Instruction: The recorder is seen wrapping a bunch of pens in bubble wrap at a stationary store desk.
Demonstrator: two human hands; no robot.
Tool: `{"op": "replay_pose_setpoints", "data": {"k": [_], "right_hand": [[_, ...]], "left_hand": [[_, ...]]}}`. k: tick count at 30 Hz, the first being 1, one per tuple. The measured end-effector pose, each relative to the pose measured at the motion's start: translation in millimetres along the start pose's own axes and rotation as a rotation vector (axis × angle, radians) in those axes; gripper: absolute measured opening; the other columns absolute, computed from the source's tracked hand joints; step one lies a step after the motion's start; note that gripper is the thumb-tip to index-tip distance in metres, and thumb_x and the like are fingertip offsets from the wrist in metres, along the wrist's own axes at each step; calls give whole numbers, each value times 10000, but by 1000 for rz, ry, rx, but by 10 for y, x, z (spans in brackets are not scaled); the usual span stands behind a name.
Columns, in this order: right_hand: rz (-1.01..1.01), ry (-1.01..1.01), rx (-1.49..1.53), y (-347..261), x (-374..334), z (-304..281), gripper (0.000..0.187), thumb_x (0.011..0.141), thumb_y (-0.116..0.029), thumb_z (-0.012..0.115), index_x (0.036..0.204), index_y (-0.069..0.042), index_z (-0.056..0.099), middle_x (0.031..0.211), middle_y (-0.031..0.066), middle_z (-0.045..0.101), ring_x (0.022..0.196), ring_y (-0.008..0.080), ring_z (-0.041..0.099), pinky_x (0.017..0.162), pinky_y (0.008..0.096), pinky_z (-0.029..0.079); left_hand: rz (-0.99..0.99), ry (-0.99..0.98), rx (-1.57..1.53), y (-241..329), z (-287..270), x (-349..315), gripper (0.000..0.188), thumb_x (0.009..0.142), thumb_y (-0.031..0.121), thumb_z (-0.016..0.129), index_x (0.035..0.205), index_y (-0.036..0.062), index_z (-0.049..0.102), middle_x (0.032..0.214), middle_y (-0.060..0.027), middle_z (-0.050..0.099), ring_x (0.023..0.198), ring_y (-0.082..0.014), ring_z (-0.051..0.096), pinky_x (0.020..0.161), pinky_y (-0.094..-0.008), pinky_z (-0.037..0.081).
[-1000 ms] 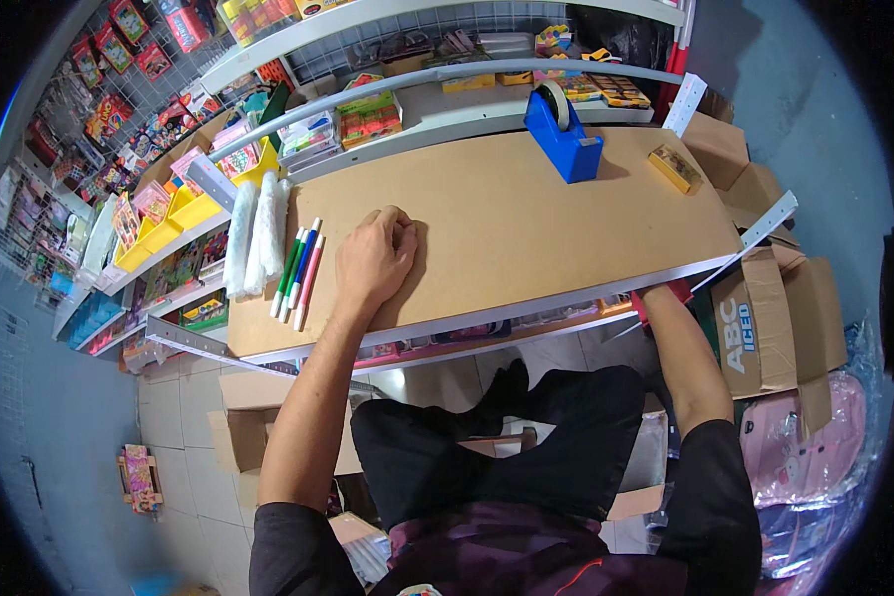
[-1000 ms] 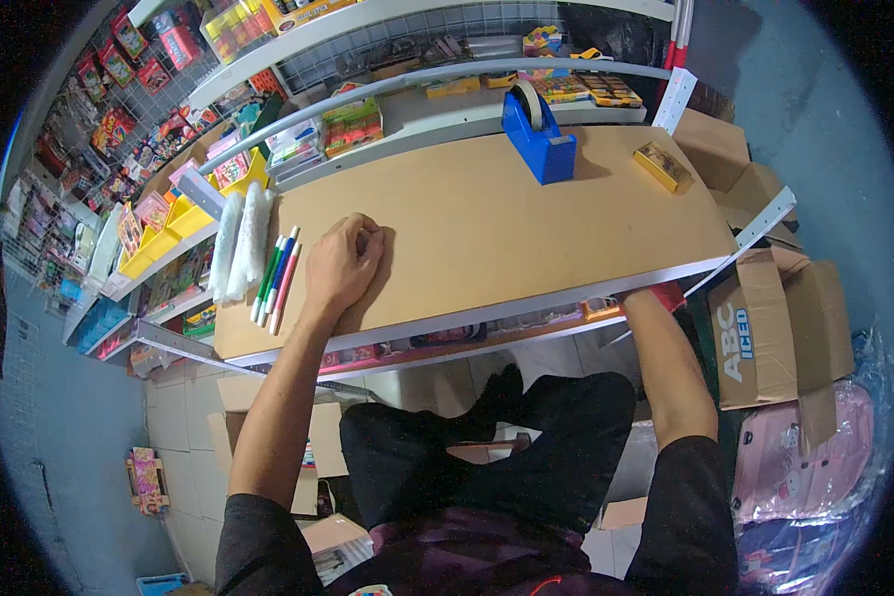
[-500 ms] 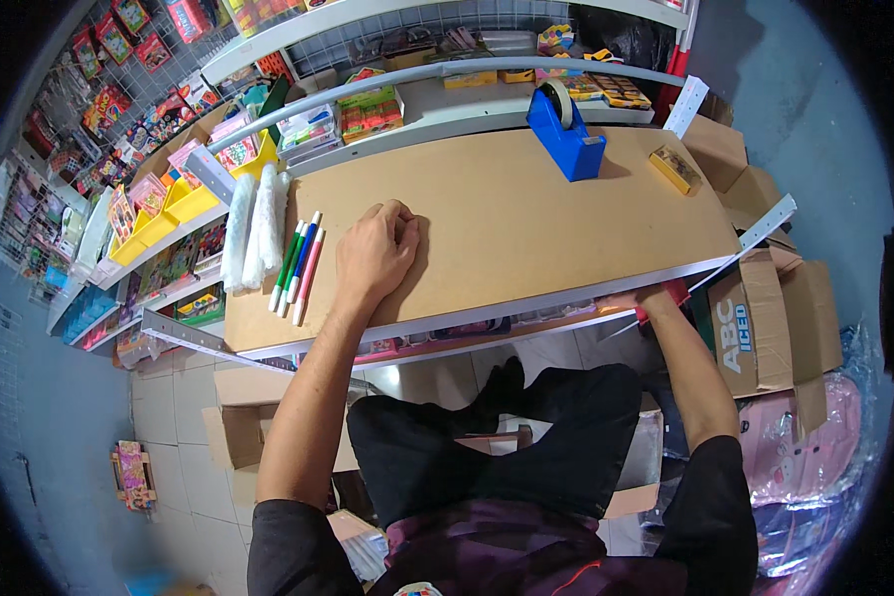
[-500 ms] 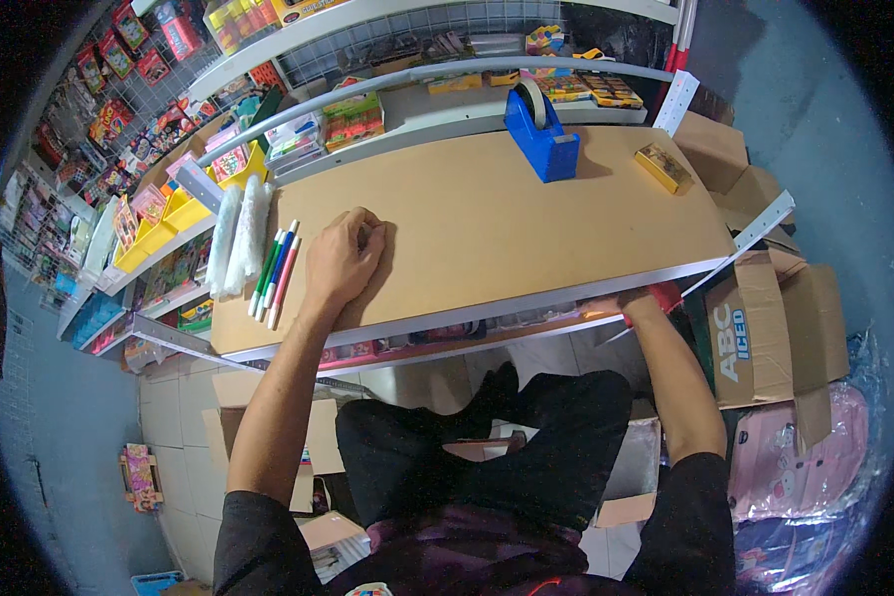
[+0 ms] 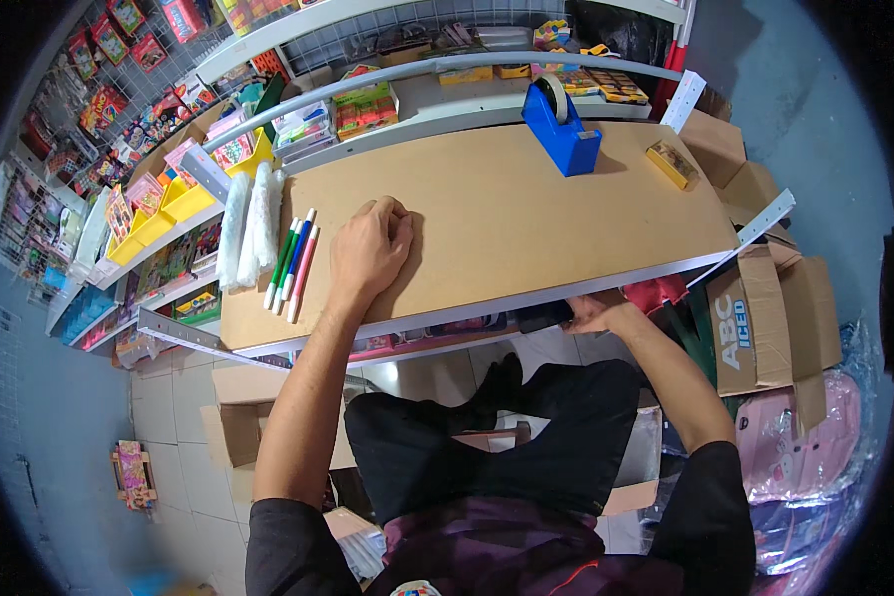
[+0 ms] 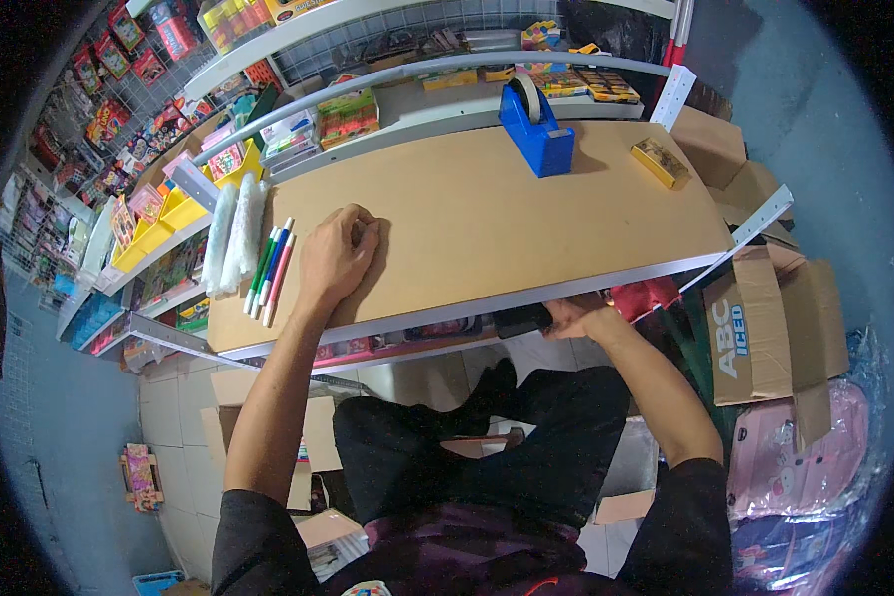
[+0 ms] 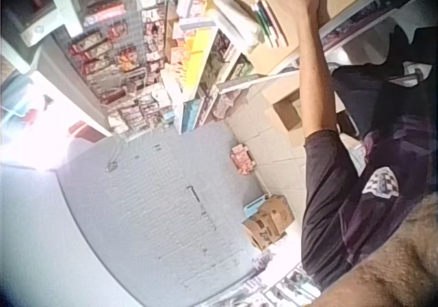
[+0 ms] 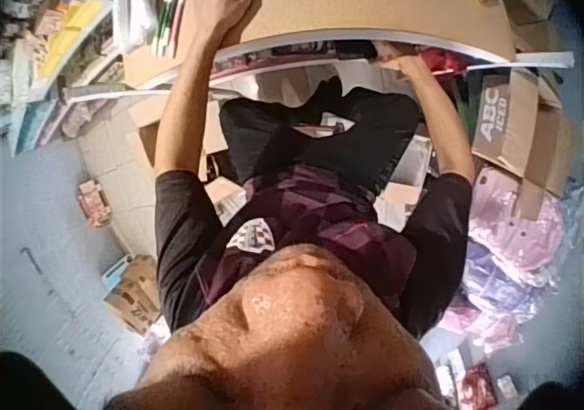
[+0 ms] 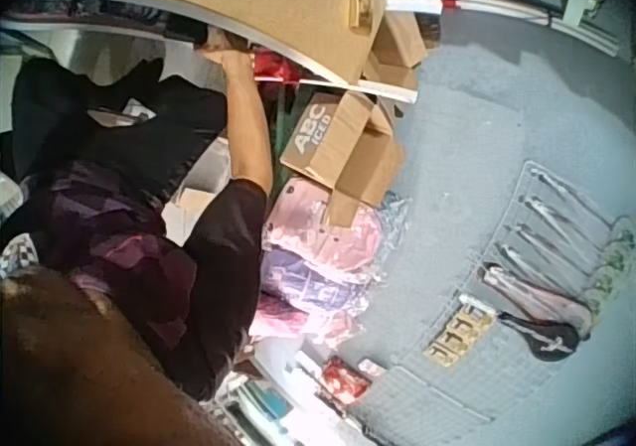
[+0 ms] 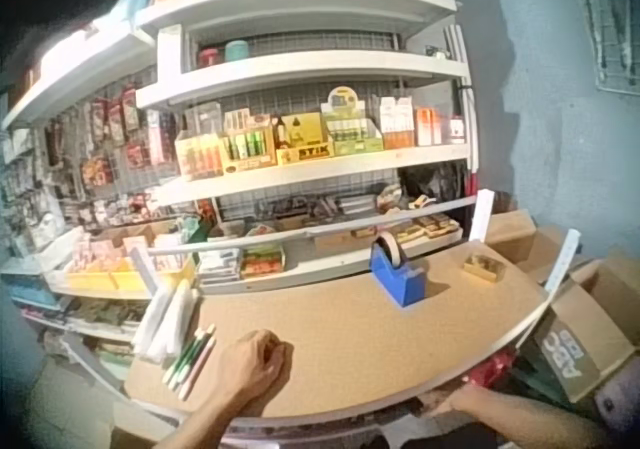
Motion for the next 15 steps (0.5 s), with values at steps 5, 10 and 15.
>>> {"op": "replay_pose_setpoints", "data": {"k": [5,10,15], "right_hand": [[51,31,-110,-319,-104,-326,741,769,-476,814,1335,-39,621,1368,243,665,1304,423,616,1075,573,505],[-12,389,-357,-583,-393,-606,722,734,-454,852,1308,-72,639,1352,212,674,1264,422,643,1072,558,511],[-92,471,-212,-470,-485,-446,615,737,-361,882,1243,-94,657,1297,172,688,1221,400,660,1056,538,514]], "left_hand": [[10,14,-2,-27,-31,-17,230,975,273,688,1048,57,716,986,-157,763,935,-367,735,818,-467,561],[2,7,5,-25,-14,-4,217,972,270,686,1049,70,718,993,-138,762,933,-350,741,808,-464,567],[33,23,22,-19,-3,3,201,973,269,685,1050,86,721,992,-117,760,915,-331,744,789,-462,571]]}}
Point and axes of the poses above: each hand's wrist, its own x-axis towards the middle knuckle, its own z-axis out of the palm, y = z × x, the point moved 10 cm from there along x, towards the middle knuckle
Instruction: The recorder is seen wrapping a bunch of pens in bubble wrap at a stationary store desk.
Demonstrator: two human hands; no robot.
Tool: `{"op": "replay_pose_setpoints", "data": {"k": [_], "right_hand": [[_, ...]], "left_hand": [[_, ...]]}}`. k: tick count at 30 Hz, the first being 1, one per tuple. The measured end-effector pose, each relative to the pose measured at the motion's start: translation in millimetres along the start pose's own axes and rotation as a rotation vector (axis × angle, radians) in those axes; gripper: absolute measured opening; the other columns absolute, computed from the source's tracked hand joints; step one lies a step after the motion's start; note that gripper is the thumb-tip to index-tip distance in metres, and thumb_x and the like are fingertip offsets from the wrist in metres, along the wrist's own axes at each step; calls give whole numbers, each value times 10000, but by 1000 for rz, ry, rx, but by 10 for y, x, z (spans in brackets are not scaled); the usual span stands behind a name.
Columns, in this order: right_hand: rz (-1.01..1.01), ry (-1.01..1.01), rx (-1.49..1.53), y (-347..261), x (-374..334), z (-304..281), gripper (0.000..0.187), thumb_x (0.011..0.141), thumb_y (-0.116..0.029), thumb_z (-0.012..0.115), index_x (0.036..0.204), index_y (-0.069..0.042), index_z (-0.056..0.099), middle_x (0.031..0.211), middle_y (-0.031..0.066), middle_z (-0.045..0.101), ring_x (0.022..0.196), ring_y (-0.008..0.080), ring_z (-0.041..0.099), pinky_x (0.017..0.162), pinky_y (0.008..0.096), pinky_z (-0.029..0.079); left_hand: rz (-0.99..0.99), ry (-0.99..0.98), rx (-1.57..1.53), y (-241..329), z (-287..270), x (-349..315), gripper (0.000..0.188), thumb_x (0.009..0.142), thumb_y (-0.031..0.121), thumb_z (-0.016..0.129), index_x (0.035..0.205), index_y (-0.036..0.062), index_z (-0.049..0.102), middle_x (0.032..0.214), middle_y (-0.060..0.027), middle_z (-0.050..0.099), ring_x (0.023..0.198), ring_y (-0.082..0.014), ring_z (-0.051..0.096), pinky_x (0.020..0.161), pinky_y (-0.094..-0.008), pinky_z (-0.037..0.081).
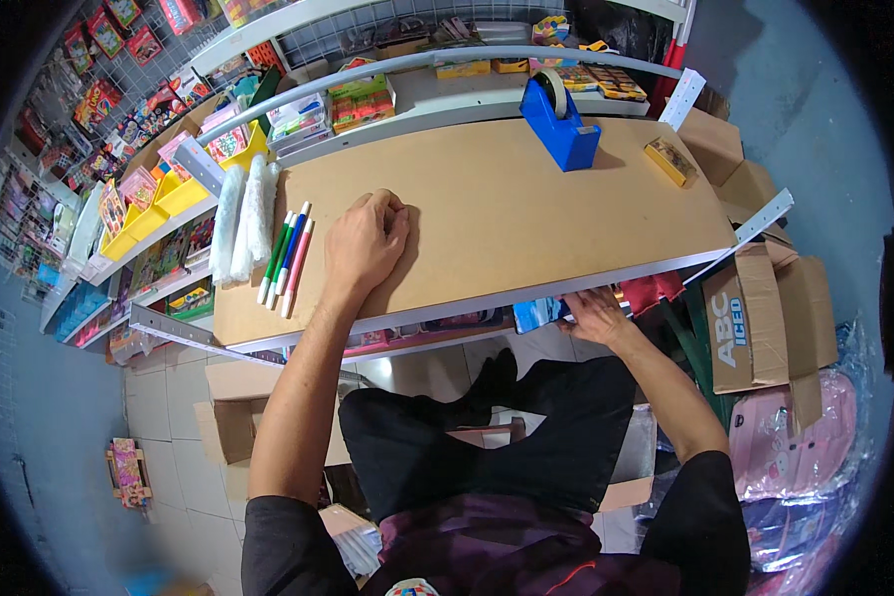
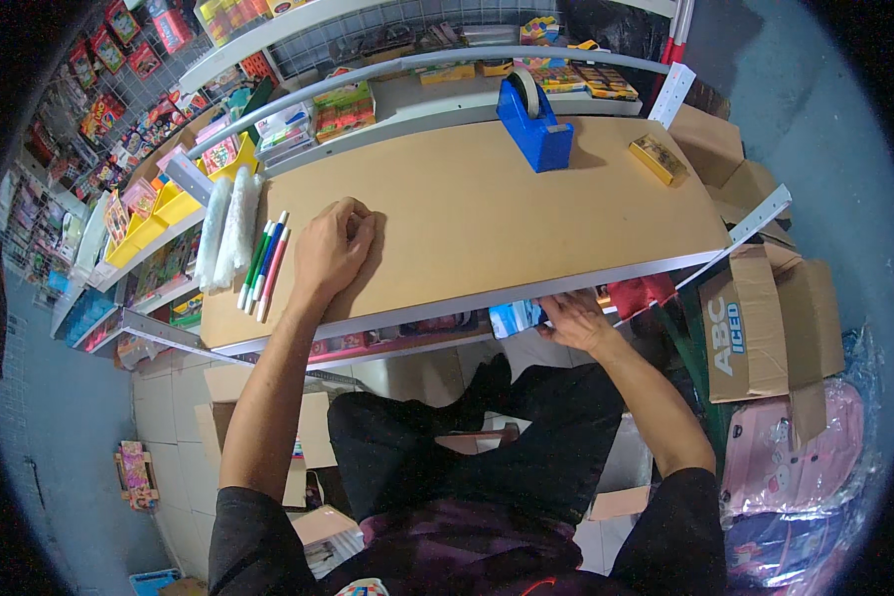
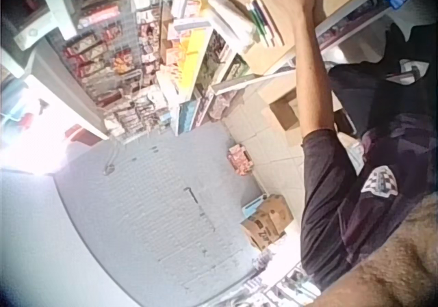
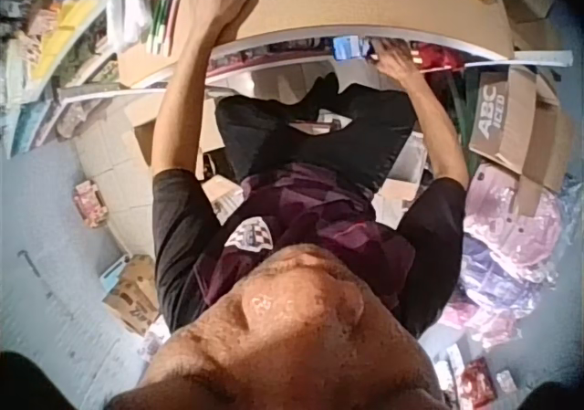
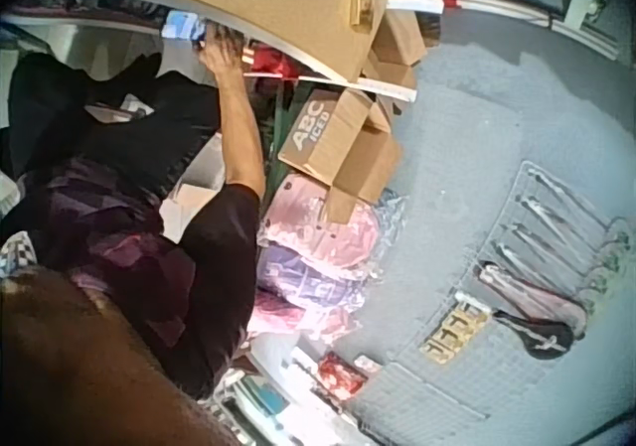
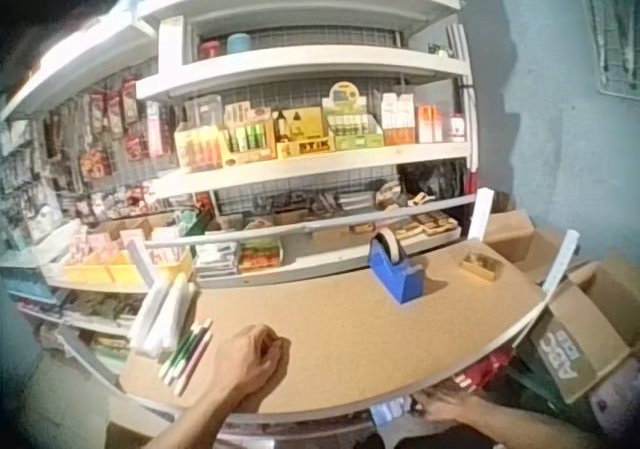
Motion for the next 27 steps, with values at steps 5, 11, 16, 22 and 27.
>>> {"op": "replay_pose_setpoints", "data": {"k": [5,11,16,22,27], "right_hand": [[-80,84,2,-114,-15,-104,523,774,-322,878,1204,-111,670,1215,158,697,1169,395,674,1032,536,520],[12,-105,7,-55,181,-133,623,751,-413,875,1234,-78,670,1300,207,683,1236,424,642,1044,549,516],[126,-377,34,82,304,41,739,766,-477,851,1334,-57,636,1345,233,665,1264,433,627,1066,554,510],[112,-123,6,43,261,-114,620,797,-445,846,1261,-69,678,1272,219,690,1228,417,646,1029,532,528],[10,11,243,-299,131,-338,414,825,-301,835,1158,-90,709,1190,188,706,1156,405,661,969,545,529]], "left_hand": [[-14,-2,-5,-18,-4,-15,197,972,269,689,1041,88,722,980,-117,758,904,-333,741,778,-461,570],[-32,-9,13,-13,-15,-12,197,967,265,684,1036,85,724,994,-116,761,916,-334,745,791,-468,571],[-20,-2,-1,0,-15,-7,203,962,263,684,1041,81,727,1006,-117,764,925,-335,746,801,-468,572],[-18,-6,-8,8,2,-9,202,969,261,681,1040,77,725,996,-116,762,920,-332,747,800,-465,571],[-9,5,-1,22,-23,-16,202,978,263,677,1038,76,720,982,-116,756,910,-333,743,789,-463,568]]}}
Point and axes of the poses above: each hand's wrist, its own x-axis towards the middle knuckle, its own z-axis out of the palm, y = z × x, the point moved 10 cm from there along x, towards the middle knuckle
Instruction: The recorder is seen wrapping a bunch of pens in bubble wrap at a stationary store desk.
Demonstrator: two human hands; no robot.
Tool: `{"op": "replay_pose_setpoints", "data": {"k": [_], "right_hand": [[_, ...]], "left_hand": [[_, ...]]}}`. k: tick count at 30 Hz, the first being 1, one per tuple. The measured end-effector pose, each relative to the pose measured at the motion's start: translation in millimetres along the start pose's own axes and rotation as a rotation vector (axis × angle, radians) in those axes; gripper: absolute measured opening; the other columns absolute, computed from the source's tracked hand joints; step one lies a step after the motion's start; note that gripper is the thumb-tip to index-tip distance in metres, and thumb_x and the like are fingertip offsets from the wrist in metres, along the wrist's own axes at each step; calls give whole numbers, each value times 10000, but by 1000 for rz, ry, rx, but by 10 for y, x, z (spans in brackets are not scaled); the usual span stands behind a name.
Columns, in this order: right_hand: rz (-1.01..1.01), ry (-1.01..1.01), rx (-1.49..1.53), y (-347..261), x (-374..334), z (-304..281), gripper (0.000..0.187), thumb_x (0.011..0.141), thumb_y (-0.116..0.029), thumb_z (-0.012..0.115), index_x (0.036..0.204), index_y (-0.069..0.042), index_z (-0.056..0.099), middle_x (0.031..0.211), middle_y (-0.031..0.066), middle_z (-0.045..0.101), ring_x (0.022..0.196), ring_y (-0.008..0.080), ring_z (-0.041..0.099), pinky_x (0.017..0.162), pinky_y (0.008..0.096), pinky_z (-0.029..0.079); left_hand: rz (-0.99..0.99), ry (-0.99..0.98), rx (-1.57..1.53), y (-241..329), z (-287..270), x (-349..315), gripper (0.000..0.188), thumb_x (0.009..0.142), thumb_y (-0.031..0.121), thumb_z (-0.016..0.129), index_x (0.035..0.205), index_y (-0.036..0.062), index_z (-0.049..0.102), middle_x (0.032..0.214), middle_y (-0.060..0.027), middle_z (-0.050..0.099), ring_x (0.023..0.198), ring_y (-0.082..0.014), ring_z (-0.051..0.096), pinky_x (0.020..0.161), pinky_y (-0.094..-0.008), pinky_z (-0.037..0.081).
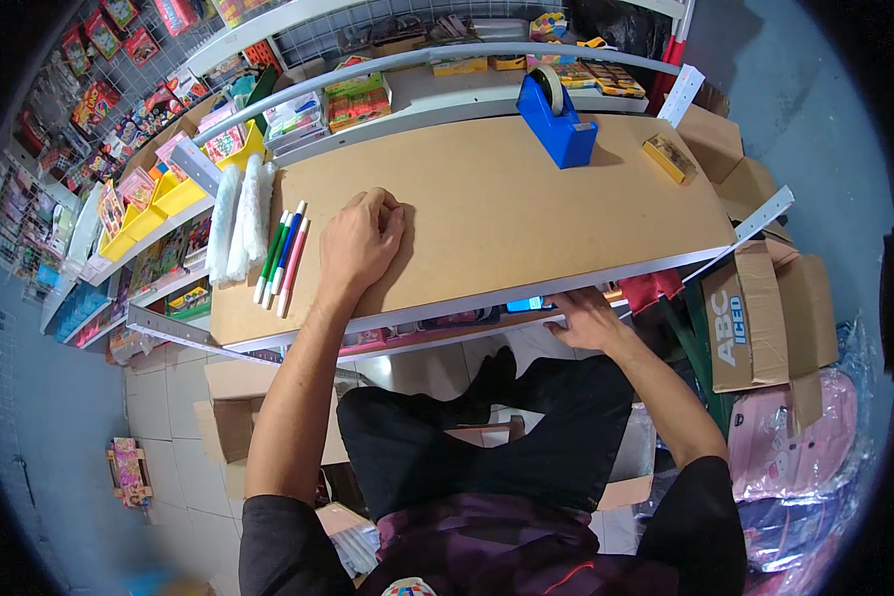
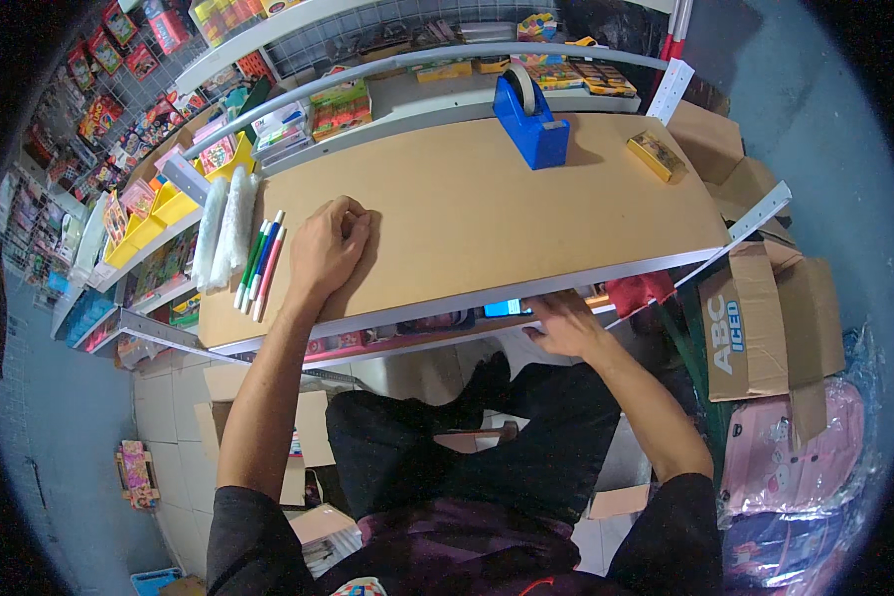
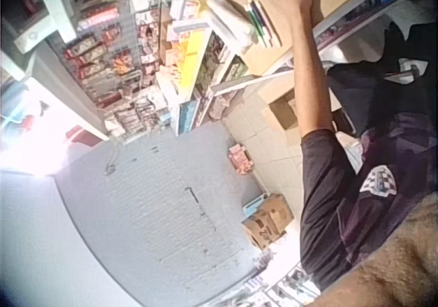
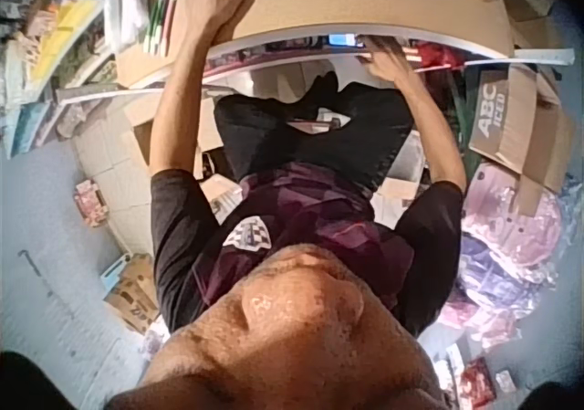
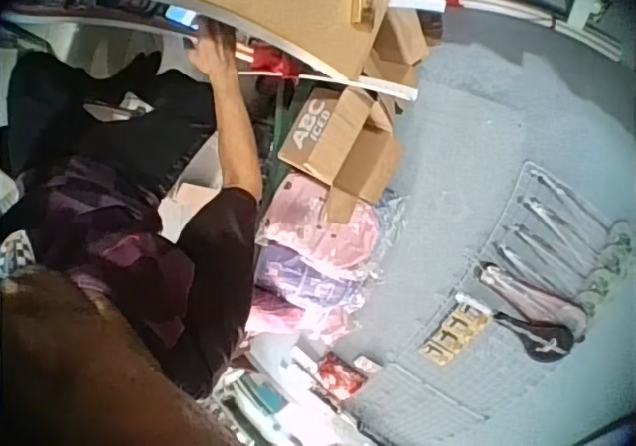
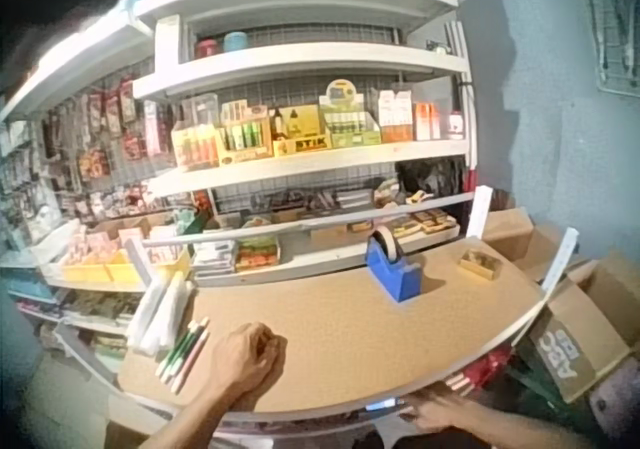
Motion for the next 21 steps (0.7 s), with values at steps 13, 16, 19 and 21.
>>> {"op": "replay_pose_setpoints", "data": {"k": [13,16,19,21], "right_hand": [[-522,407,139,-1295,217,-1271,152,765,-47,758,849,-94,640,750,59,629,663,268,651,606,384,521],[-406,604,130,-1046,295,-1666,120,801,-36,745,836,-86,641,744,66,638,639,271,658,587,389,522],[-164,550,26,-546,449,-1771,104,853,-64,755,878,-70,654,754,84,659,634,268,670,582,384,530],[33,567,94,-149,476,-1781,130,884,-93,775,918,-49,657,768,101,676,632,245,666,586,363,530]], "left_hand": [[-53,-26,7,-62,12,-13,213,981,280,681,1056,85,723,966,-128,758,898,-341,737,788,-464,560],[-55,-29,7,-27,-13,-9,214,981,282,680,1055,86,723,971,-127,759,900,-341,737,789,-463,560],[-74,-60,2,-1,14,5,215,980,281,673,1043,81,719,1005,-118,755,919,-341,736,797,-468,564],[-82,-66,-1,-3,16,3,216,980,281,674,1043,80,718,1008,-119,755,921,-341,736,799,-468,563]]}}
Point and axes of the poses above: each hand's wrist, its own x-axis towards the middle knuckle, its own z-axis out of the palm, y = z × x, the point moved 10 cm from there along x, towards the middle knuckle
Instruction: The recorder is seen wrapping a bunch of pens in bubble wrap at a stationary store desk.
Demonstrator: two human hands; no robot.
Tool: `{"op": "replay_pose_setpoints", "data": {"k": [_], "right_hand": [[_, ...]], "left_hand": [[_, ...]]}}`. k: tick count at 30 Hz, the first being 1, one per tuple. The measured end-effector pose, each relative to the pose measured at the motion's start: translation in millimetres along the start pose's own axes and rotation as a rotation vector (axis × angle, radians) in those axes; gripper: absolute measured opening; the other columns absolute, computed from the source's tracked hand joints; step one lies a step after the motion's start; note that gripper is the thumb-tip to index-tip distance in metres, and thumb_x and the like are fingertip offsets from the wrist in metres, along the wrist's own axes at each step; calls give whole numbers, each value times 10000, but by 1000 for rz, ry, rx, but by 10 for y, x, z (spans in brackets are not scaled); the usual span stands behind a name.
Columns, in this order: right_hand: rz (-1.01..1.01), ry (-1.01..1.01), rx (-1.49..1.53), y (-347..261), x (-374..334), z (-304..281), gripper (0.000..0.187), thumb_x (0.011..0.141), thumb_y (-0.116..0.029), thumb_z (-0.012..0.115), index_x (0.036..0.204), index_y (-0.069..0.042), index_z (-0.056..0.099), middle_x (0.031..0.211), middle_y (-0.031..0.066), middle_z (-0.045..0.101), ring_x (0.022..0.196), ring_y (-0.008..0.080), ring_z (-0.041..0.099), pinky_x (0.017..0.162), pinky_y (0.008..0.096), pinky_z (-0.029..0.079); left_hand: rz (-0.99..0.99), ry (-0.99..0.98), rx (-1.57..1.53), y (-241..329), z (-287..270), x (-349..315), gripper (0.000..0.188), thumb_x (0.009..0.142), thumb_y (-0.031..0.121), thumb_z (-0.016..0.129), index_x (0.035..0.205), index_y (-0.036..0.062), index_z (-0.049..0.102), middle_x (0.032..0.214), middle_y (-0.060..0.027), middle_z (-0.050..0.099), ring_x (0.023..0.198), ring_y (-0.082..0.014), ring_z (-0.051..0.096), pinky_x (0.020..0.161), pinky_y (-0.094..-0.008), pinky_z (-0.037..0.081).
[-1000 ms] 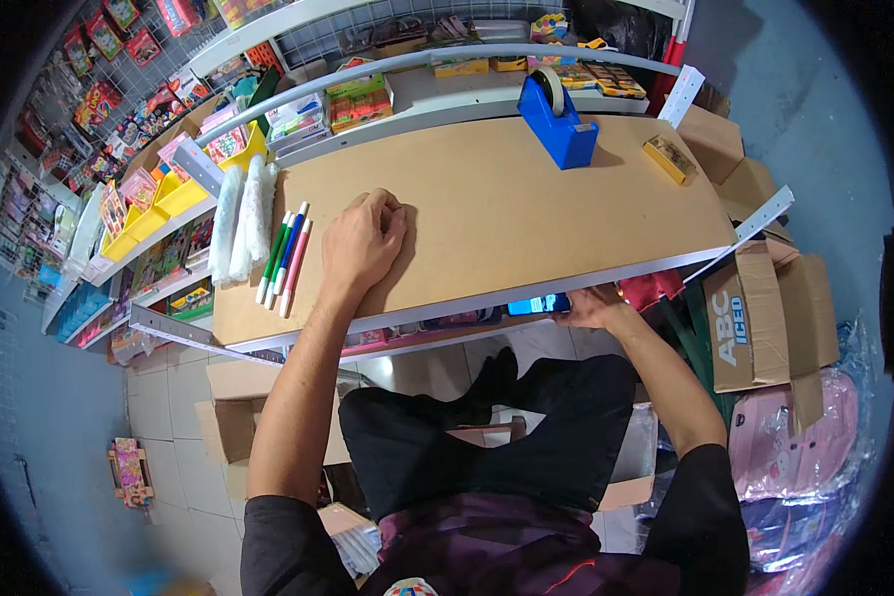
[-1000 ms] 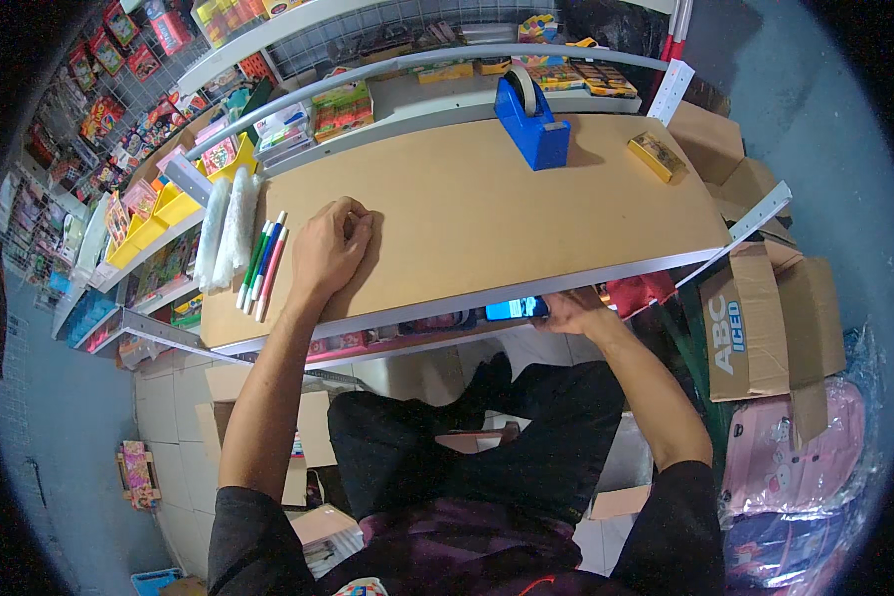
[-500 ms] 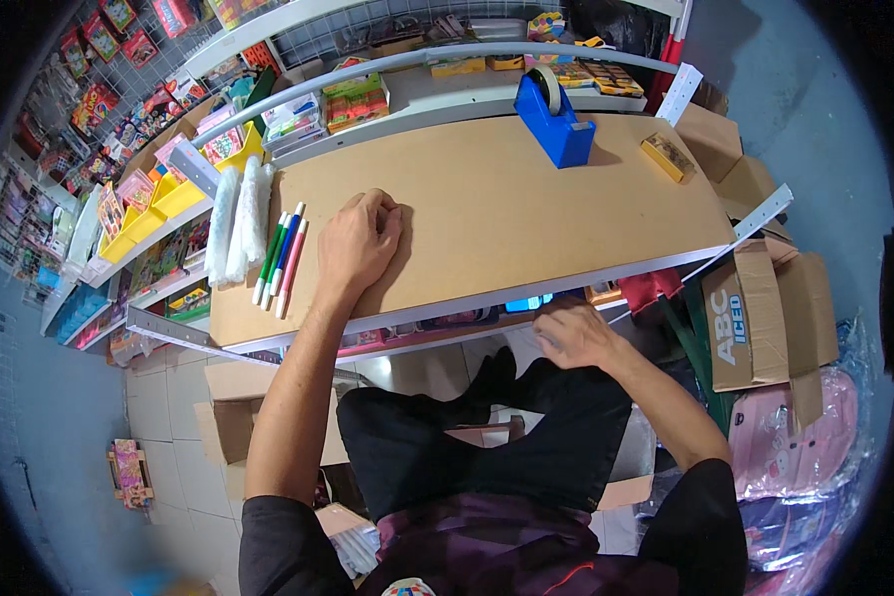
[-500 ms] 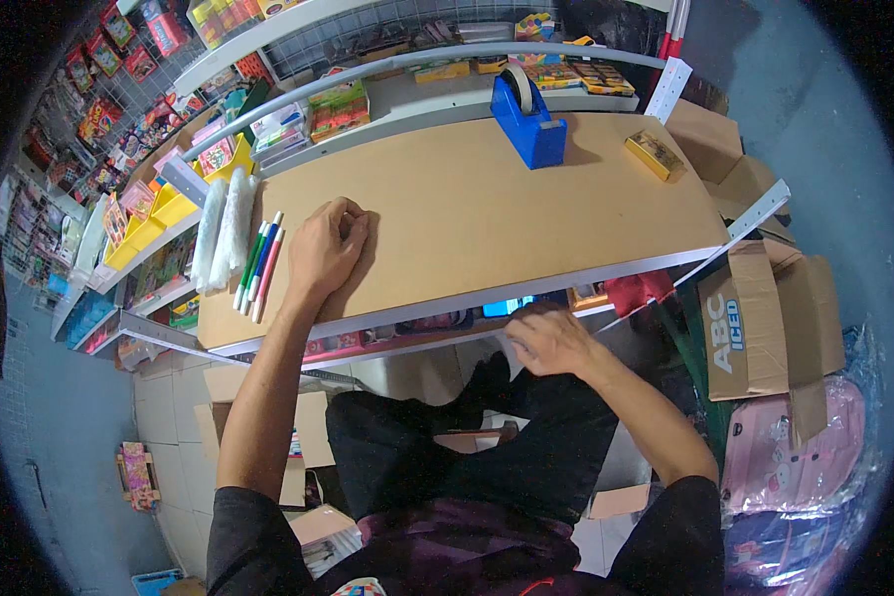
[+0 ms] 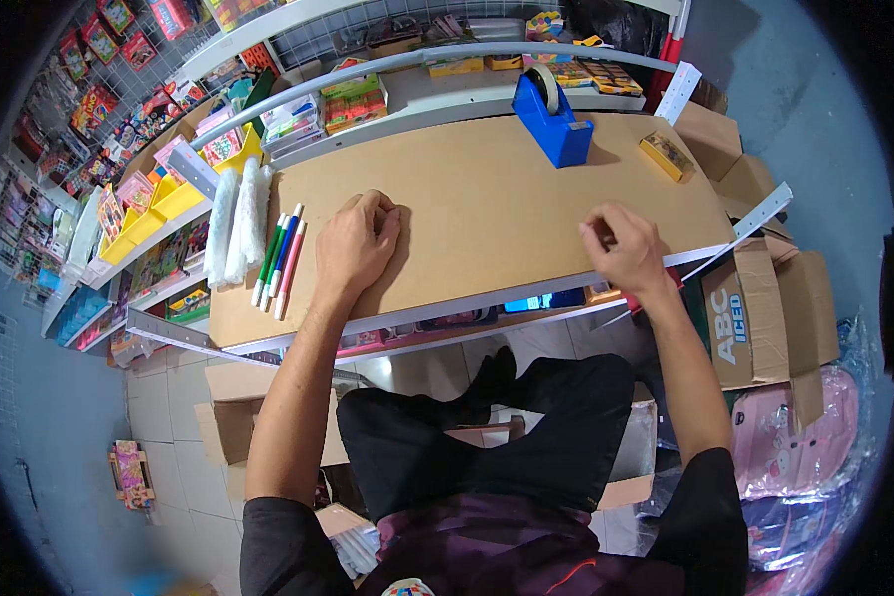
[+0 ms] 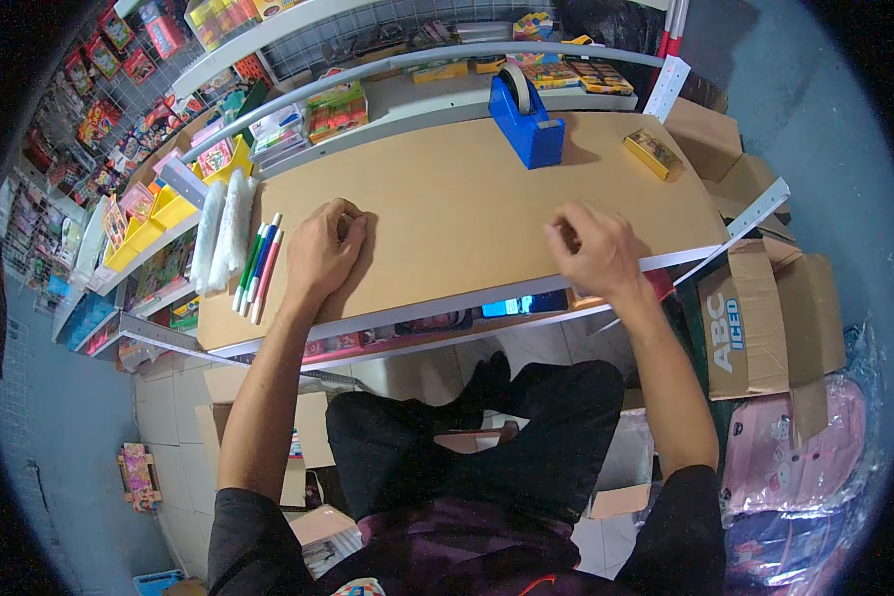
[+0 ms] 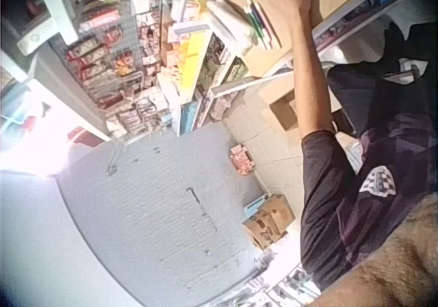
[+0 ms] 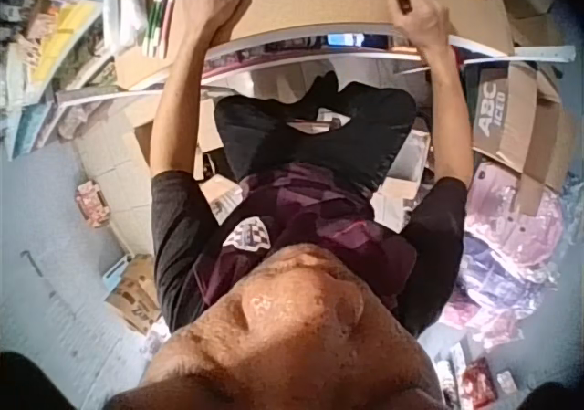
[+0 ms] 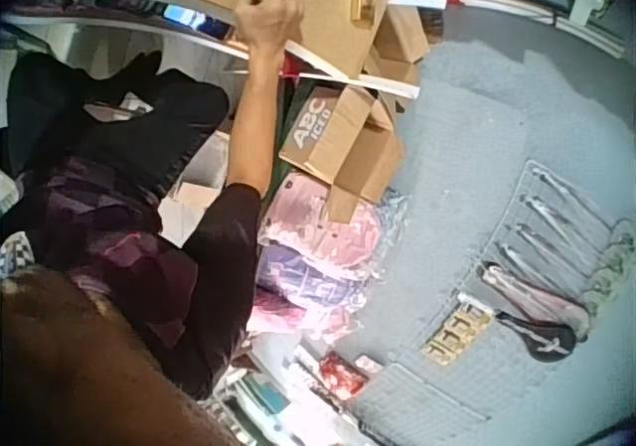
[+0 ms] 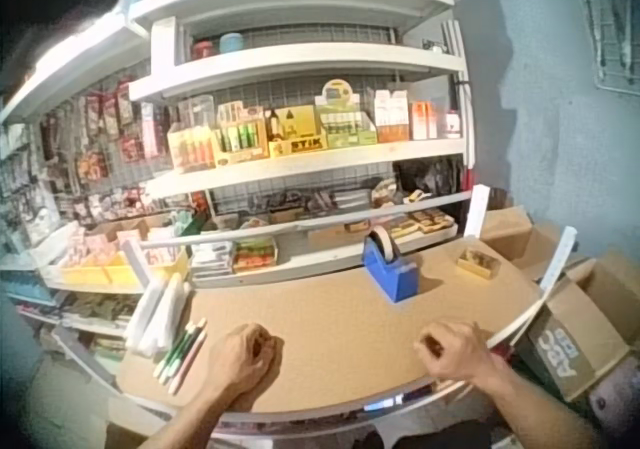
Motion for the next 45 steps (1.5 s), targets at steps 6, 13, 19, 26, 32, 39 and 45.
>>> {"op": "replay_pose_setpoints", "data": {"k": [6,13,19,26,32,39,45], "right_hand": [[215,-35,67,313,3,40,127,910,-89,765,956,-27,663,769,74,671,623,161,618,589,318,495],[472,-106,134,702,64,124,156,907,-134,777,956,-30,671,713,49,648,641,145,618,599,317,475],[522,-243,-36,668,183,168,244,894,-259,795,942,-42,694,678,70,641,652,223,646,644,408,504],[443,-201,-198,553,141,187,230,937,-286,757,927,-67,688,654,87,614,615,272,616,604,431,471],[467,-218,-208,530,141,183,253,940,-319,747,927,-73,690,660,94,626,641,302,642,623,459,484],[453,-181,-192,492,145,153,260,944,-325,744,926,-71,689,630,89,612,625,302,630,622,462,478],[534,-267,-180,585,113,218,261,935,-376,736,953,-118,700,802,114,731,819,386,726,699,517,543]], "left_hand": [[30,17,11,-38,17,10,221,980,283,674,1052,78,716,1012,-138,751,925,-352,732,805,-473,560],[52,68,7,-20,-11,5,220,984,293,689,1062,91,729,900,-137,753,853,-345,730,763,-465,551],[39,46,6,-20,10,-2,232,986,298,690,1074,86,725,926,-146,754,862,-349,731,768,-466,549],[74,62,-7,-12,-1,0,240,982,290,681,1070,71,723,963,-150,758,882,-351,736,785,-461,558],[57,50,-2,6,-15,-17,237,984,281,677,1072,66,724,985,-147,761,886,-356,739,787,-462,564],[73,70,7,30,-19,-62,241,988,287,685,1078,68,730,992,-147,752,886,-363,737,786,-462,567],[89,103,-60,-23,-60,-130,193,970,250,728,1054,77,745,903,-112,726,815,-319,711,734,-442,555]]}}
Point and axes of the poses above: each hand's wrist, its own x-axis towards the middle knuckle, its own z-axis out of the palm, y = z × x, the point moved 10 cm from there along x, towards the middle knuckle
